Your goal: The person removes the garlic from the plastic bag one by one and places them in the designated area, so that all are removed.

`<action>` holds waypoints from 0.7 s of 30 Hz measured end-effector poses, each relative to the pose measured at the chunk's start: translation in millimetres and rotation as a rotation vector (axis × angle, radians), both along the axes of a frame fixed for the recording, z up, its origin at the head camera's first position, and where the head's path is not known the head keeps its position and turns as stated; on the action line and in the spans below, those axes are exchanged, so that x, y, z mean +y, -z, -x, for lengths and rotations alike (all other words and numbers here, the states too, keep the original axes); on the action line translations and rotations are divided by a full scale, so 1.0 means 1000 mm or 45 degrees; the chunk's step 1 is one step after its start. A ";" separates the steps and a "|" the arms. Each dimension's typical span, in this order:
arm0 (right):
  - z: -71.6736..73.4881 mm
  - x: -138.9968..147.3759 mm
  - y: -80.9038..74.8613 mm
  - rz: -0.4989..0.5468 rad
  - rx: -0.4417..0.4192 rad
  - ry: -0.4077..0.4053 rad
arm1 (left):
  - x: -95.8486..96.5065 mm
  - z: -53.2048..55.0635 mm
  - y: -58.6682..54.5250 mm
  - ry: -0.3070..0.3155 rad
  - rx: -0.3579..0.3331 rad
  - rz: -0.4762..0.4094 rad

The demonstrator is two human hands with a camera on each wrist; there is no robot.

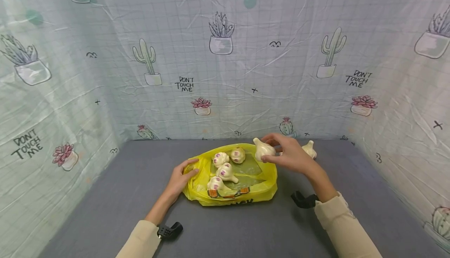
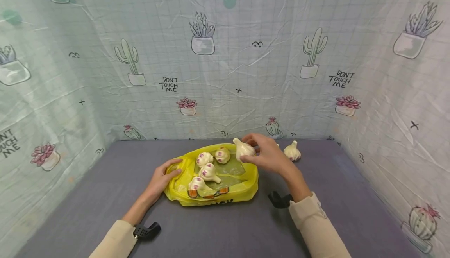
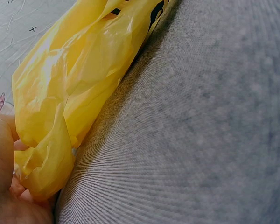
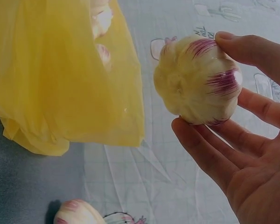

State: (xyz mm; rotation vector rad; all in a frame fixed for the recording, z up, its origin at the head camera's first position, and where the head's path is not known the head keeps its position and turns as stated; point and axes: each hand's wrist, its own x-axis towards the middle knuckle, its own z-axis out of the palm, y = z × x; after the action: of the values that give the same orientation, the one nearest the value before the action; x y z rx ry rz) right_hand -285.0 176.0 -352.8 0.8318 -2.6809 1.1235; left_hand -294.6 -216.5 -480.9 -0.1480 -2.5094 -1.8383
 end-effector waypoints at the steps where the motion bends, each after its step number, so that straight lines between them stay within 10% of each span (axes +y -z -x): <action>1: 0.000 0.000 0.000 0.000 0.001 0.002 | 0.000 0.000 0.000 -0.001 -0.003 -0.002; 21: 0.001 0.009 -0.003 0.013 -0.020 0.051 | -0.001 -0.002 0.001 0.001 0.004 0.012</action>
State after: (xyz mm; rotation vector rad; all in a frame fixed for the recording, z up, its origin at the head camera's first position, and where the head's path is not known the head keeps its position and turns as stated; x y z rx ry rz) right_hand -286.2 185.1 -350.3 0.7677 -2.6891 1.1387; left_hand -292.8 -217.0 -481.7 -0.1522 -2.5165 -1.8259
